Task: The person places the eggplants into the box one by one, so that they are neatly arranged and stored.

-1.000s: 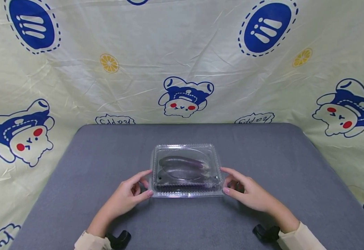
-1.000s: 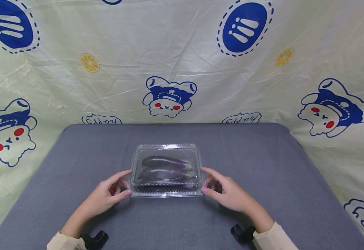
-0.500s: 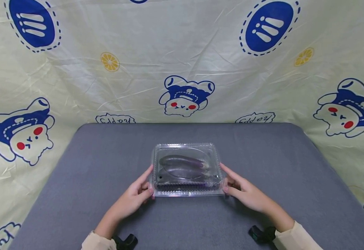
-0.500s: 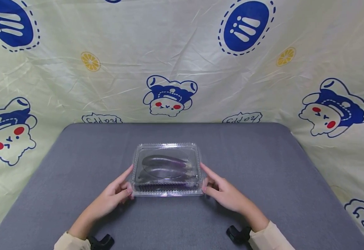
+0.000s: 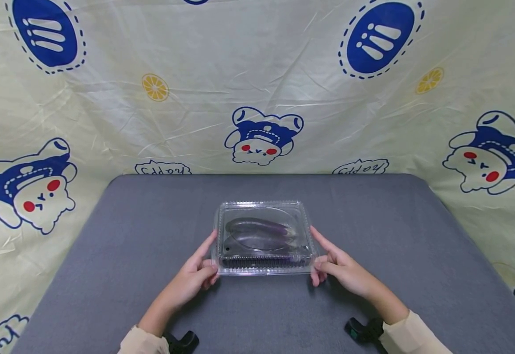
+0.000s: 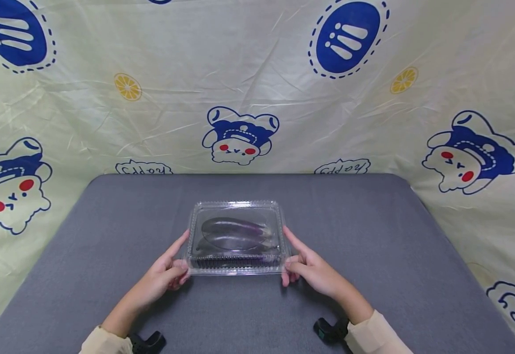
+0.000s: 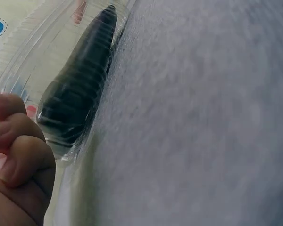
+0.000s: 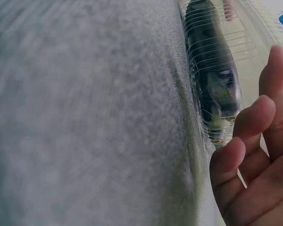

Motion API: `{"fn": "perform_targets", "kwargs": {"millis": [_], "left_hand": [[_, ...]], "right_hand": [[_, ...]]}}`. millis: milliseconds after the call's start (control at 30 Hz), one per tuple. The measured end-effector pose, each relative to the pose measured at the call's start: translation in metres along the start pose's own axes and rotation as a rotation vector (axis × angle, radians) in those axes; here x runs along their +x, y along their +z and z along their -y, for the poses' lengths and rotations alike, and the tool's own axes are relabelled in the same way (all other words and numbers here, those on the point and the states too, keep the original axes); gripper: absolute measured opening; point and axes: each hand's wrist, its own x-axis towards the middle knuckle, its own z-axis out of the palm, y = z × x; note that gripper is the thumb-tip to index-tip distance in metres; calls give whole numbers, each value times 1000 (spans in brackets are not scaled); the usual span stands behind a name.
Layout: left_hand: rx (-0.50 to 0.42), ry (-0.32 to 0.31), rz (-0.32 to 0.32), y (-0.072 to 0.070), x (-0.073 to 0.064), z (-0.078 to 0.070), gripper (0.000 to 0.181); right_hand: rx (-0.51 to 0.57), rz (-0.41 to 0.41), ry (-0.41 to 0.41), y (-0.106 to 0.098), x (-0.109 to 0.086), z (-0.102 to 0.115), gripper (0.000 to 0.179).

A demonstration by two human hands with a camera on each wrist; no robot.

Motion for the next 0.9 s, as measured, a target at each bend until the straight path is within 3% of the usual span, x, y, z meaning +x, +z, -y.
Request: {"fn": "perform_targets", "kwargs": {"millis": [167, 433, 733, 900], "left_hand": [[-91, 11, 7, 2, 1, 3, 74], [-135, 23, -9, 4, 2, 6, 76], [-146, -13, -29, 5, 3, 8, 78], [-144, 22, -76, 6, 4, 10, 77]], "right_hand": [[60, 9, -10, -1, 1, -2, 78], [143, 10, 20, -2, 2, -11, 81], [200, -7, 36, 0, 2, -12, 81], [253, -9, 22, 1, 3, -13, 80]]}}
